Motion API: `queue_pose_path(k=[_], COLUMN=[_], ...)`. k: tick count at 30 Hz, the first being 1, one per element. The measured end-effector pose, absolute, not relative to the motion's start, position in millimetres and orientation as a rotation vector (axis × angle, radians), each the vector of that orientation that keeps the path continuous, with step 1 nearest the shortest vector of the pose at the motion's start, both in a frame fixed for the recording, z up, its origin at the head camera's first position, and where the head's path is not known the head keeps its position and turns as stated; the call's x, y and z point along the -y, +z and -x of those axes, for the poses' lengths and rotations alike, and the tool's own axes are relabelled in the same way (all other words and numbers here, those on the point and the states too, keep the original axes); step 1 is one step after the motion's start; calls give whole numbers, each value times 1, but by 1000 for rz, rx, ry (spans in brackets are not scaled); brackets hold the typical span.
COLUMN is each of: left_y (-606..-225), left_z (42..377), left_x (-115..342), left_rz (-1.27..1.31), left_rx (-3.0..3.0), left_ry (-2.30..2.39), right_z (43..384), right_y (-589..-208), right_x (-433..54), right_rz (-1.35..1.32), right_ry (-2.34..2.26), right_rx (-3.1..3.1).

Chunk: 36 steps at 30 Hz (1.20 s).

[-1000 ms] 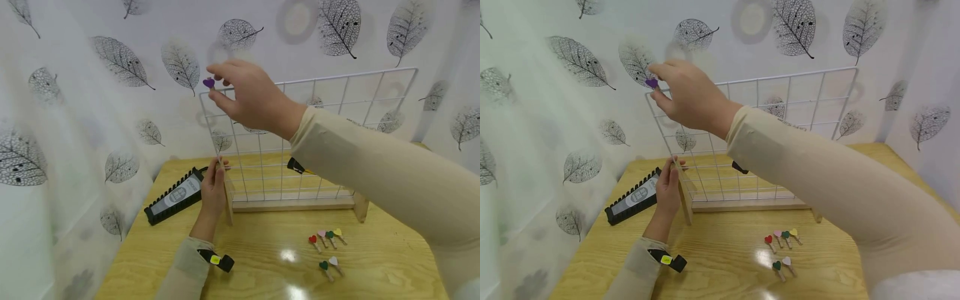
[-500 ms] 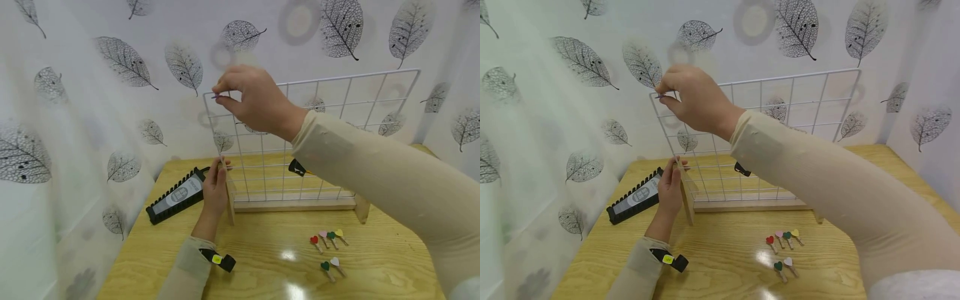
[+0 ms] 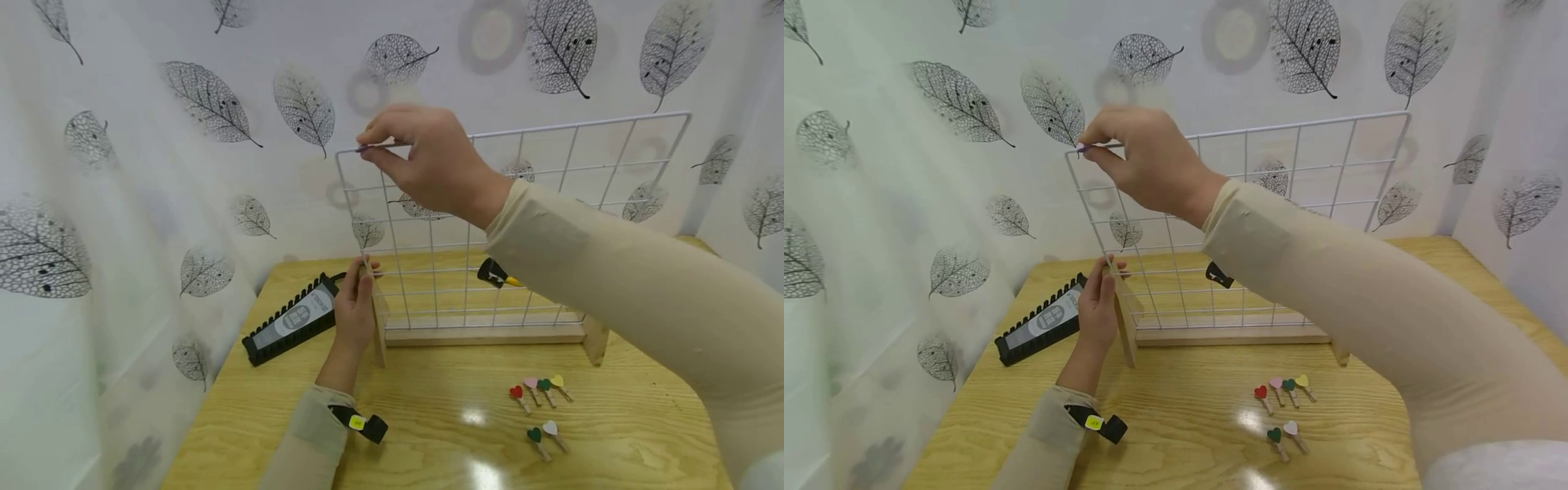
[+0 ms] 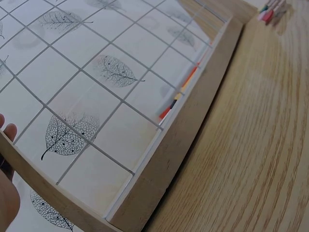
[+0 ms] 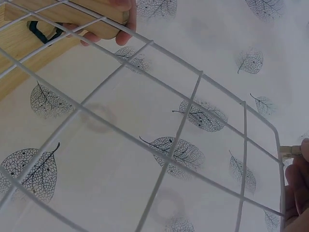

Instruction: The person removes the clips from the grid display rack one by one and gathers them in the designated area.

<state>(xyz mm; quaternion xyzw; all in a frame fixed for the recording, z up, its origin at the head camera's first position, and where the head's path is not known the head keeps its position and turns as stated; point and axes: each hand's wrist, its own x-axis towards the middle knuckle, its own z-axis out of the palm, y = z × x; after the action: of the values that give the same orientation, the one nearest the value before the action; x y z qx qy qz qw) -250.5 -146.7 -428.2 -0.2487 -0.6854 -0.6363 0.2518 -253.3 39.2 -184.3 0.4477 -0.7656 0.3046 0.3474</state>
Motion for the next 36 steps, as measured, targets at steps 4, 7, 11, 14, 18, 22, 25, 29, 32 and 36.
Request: queue_pose_path(k=[4, 7, 11, 14, 18, 22, 25, 29, 32, 36], left_y=[-428, -430, -431, -430, -429, -430, -430, -430, -431, -431], left_z=[250, 249, 247, 247, 248, 249, 249, 249, 249, 250], left_x=[147, 145, 143, 142, 142, 142, 143, 143, 143, 143], left_rz=[660, 616, 574, 591, 620, 617, 628, 645, 650, 677], left_rx=[1866, 1882, 1902, 1893, 1873, 1868, 1862, 1859, 1852, 1837], left_ry=[-1742, -1753, -1746, -1737, -1721, -1702, -1706, -1713, -1711, -1721], right_z=[243, 231, 213, 202, 185, 168, 162, 155, 150, 146], right_y=[-185, -191, -206, -217, -231, -245, -258, -279, -301, -338], right_x=[-46, -55, -73, -88, -111, -135, -153, -179, -200, -227], right_rz=[-1127, -1119, -1104, -1092, -1005, -917, -916, -888, -855, -863], right_ry=[933, 1067, 1180, 1232, 1279, 1321, 1329, 1308, 1322, 1348], right_rx=[2015, 2072, 2175, 2239, 2352, 2431, 2476, 2610, 2737, 2895])
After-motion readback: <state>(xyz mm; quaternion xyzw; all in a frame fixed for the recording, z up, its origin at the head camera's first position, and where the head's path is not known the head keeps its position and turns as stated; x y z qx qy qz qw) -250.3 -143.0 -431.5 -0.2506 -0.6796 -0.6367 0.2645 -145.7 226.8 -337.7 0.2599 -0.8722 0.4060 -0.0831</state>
